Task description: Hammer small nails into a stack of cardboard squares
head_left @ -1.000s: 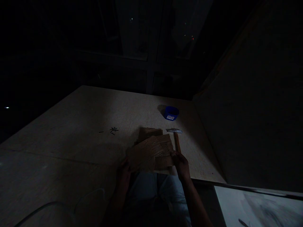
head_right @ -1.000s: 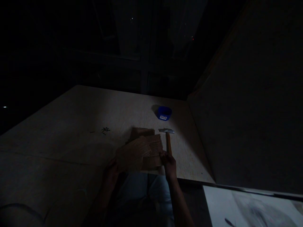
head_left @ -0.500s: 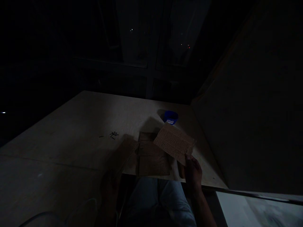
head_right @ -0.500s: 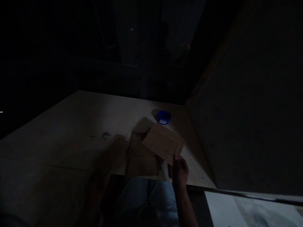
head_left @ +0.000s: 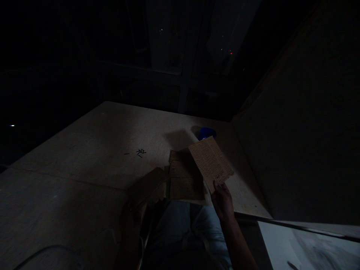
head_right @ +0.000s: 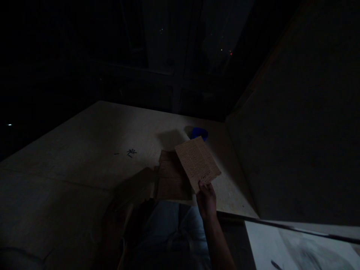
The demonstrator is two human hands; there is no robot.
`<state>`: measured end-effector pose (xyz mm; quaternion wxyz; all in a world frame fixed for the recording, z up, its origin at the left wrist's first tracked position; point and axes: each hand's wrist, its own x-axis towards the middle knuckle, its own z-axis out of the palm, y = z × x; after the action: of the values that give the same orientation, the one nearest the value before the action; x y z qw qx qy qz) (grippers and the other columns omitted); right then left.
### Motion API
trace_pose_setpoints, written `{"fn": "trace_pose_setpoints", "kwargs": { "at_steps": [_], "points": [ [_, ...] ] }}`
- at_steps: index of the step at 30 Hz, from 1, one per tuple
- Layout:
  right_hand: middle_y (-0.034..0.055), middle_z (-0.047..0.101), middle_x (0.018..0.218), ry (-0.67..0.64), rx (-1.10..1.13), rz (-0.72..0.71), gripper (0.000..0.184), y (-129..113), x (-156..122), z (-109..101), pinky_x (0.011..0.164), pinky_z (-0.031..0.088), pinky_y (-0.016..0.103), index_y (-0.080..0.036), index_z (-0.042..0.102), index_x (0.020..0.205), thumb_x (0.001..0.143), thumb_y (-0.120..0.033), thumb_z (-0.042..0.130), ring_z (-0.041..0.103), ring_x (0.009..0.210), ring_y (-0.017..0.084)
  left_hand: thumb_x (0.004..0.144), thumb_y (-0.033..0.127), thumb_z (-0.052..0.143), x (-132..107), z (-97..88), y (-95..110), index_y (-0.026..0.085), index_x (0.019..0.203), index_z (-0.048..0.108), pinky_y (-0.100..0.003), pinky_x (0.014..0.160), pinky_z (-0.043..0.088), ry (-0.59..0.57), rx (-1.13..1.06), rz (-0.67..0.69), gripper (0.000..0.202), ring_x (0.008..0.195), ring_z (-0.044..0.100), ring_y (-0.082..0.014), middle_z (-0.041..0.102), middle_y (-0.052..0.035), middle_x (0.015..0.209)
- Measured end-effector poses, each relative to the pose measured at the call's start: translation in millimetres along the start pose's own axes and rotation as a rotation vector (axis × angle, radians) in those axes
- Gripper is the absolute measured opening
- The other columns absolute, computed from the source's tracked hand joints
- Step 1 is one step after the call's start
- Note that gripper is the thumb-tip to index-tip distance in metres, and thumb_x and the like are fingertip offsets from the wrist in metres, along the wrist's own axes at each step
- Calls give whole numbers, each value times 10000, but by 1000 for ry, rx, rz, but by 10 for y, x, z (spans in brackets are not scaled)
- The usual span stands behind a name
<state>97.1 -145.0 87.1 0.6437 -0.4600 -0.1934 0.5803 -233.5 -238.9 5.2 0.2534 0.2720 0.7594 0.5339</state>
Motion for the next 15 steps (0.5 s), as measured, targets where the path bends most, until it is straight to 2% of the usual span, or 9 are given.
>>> {"fn": "trace_pose_setpoints", "kwargs": {
  "at_steps": [2,6,10,15],
  "points": [
    [8,757,1066,-22,-19,16,299,48,-37,59,896,556,324,-272,707,1006,726,-285,813,693,1009,192,599,265,700,-28,-57,-11,206,876,655,-523,1178,323,12,29,63,287,1277,532,-406,689,-136,1147],
    [40,744,1140,-96,-67,27,366,153,-140,212,870,561,382,-268,696,1068,728,-340,809,682,1069,247,667,276,677,-79,-175,-38,201,941,678,-511,1195,294,-13,39,149,283,1318,498,-403,659,-159,1249],
    [51,763,996,-119,-179,111,327,292,-265,337,788,571,375,-236,712,976,739,-446,796,710,949,264,664,275,706,-120,-258,-43,201,970,688,-485,1209,272,20,-23,169,316,1336,479,-396,633,-165,1291],
    [23,739,869,-144,-273,55,318,466,-372,399,717,558,317,-233,706,871,736,-508,795,693,845,232,651,250,754,-178,-358,27,217,972,688,-461,1233,231,55,-126,130,330,1408,406,-371,608,-145,1344]
  ]
}}
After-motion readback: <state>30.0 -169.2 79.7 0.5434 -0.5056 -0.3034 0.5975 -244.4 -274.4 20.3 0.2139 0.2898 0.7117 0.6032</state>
